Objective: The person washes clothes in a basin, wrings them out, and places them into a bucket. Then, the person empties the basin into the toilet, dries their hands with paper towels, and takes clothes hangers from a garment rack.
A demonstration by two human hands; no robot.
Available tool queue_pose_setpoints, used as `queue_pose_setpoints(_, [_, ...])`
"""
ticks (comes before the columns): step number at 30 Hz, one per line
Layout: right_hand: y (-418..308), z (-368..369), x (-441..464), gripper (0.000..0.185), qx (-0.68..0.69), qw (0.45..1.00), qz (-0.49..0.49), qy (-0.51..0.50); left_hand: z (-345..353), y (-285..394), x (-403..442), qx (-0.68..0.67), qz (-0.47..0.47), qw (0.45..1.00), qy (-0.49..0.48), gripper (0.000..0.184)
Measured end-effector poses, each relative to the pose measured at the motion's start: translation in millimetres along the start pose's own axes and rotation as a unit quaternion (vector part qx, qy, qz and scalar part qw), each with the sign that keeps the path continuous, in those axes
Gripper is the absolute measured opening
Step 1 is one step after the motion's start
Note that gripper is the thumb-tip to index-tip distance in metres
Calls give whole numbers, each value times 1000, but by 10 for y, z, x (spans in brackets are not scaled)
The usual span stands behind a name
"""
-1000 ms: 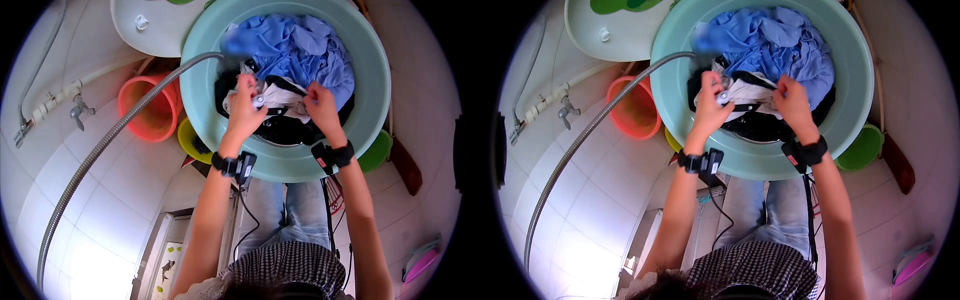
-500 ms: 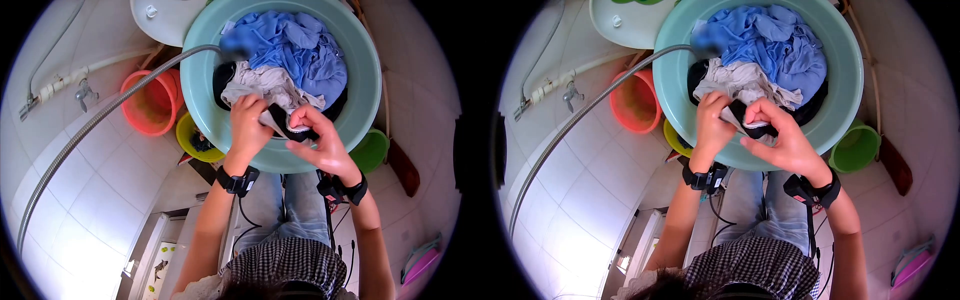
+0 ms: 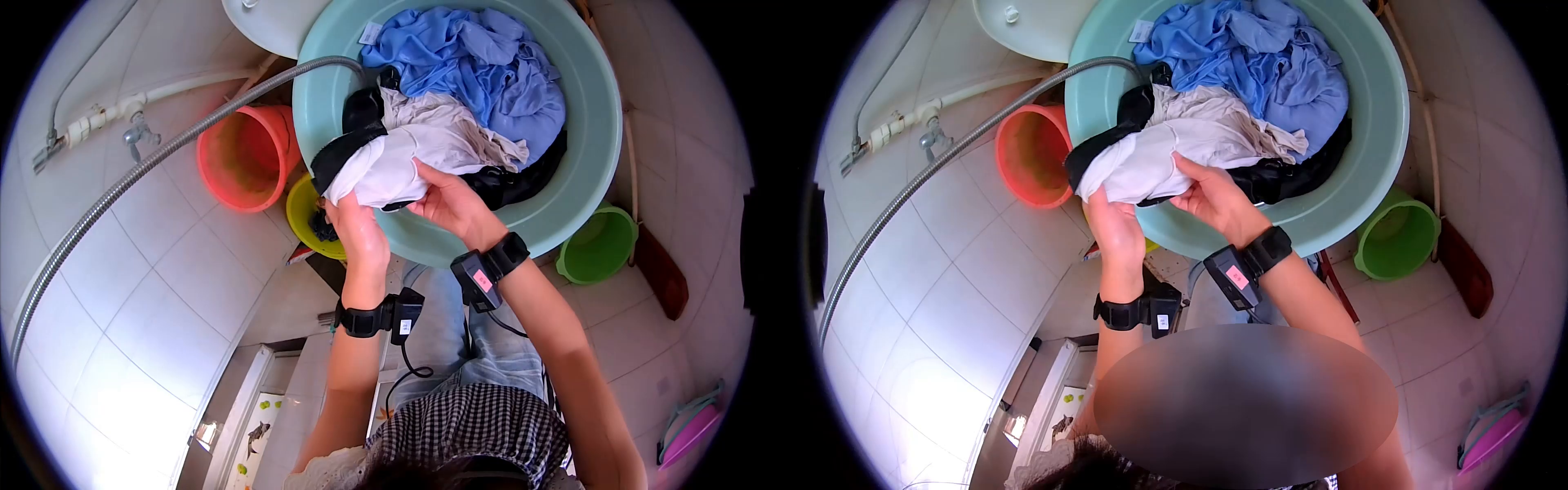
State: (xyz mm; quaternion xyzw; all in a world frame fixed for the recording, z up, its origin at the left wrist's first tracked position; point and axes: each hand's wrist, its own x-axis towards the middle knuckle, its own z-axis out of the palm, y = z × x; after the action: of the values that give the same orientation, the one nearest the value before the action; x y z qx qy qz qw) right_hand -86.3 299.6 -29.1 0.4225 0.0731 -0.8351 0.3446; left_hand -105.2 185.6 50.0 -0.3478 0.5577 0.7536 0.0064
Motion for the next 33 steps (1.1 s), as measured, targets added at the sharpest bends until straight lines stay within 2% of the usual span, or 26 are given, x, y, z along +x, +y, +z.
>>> queue_pose_setpoints(1, [-37,95,-101,28,-2,1000,-1,-1,1,44,-28,-10,4,1000,-2,31])
queue_pose_setpoints(2, [-74,181,-216,26,-96,989,-78,83,-35,30,-39,-11,7,1000,-2,31])
queue_pose_setpoints(3, [-106,255,-321,23,-189,956,-153,164,-97,-14,-41,30,85,996,20,29])
queue_pose_setpoints(4, [-164,282,-446,23,-234,935,-232,134,-142,-28,-56,71,161,983,45,27])
queue_pose_setpoints(5, [-239,276,-583,23,-277,904,-309,103,-144,52,-60,68,163,983,48,27])
queue_pose_setpoints(7, [-377,295,-839,27,-288,881,-369,73,-71,291,-39,119,179,976,-28,26])
queue_pose_setpoints(9, [-498,289,-1117,29,-328,855,-393,80,-20,396,-75,80,194,978,-2,22])
queue_pose_setpoints(11, [-583,384,-1436,23,-431,764,-465,122,-41,496,-122,82,253,964,-18,22])
queue_pose_setpoints(14, [-742,558,-1894,17,-505,658,-548,108,-71,725,-192,97,286,952,-48,22])
queue_pose_setpoints(16, [-820,661,-2232,16,-532,607,-581,102,-55,889,-308,110,299,945,-75,25])
queue_pose_setpoints(18, [-802,801,-2551,15,-547,561,-616,87,-27,1015,-422,114,351,922,-112,32])
queue_pose_setpoints(20, [-703,875,-2808,15,-498,613,-610,63,10,1175,-597,124,382,903,-154,39])
queue_pose_setpoints(21, [-639,981,-2935,15,-498,598,-626,50,17,1292,-690,94,371,908,-167,39])
queue_pose_setpoints(23, [-535,1197,-3124,16,-444,639,-627,-48,27,1550,-734,42,396,884,-244,39])
queue_pose_setpoints(25, [-470,1408,-3329,17,-464,620,-630,-53,64,1815,-888,-43,307,913,-267,40])
queue_pose_setpoints(26, [-498,1186,-3419,18,-470,612,-634,-59,108,1730,-1040,-16,339,892,-299,41])
queue_pose_setpoints(27, [-430,1323,-3544,18,-470,605,-639,-65,116,1882,-1091,-20,347,888,-300,41])
queue_pose_setpoints(29, [-331,1523,-3714,19,-500,609,-612,-65,140,2097,-1167,69,376,859,-341,46])
queue_pose_setpoints(30, [-318,1578,-3762,20,-514,609,-600,-78,172,2162,-1223,28,317,881,-351,45])
queue_pose_setpoints(31, [-310,1611,-3800,20,-514,607,-602,-79,187,2217,-1260,27,319,880,-352,45])
queue_pose_setpoints(32, [-309,1624,-3816,19,-547,574,-608,-51,185,2250,-1285,26,294,888,-352,43])
queue_pose_setpoints(33, [-357,1324,-3768,19,-569,540,-620,-35,192,2039,-1357,36,280,892,-354,42])
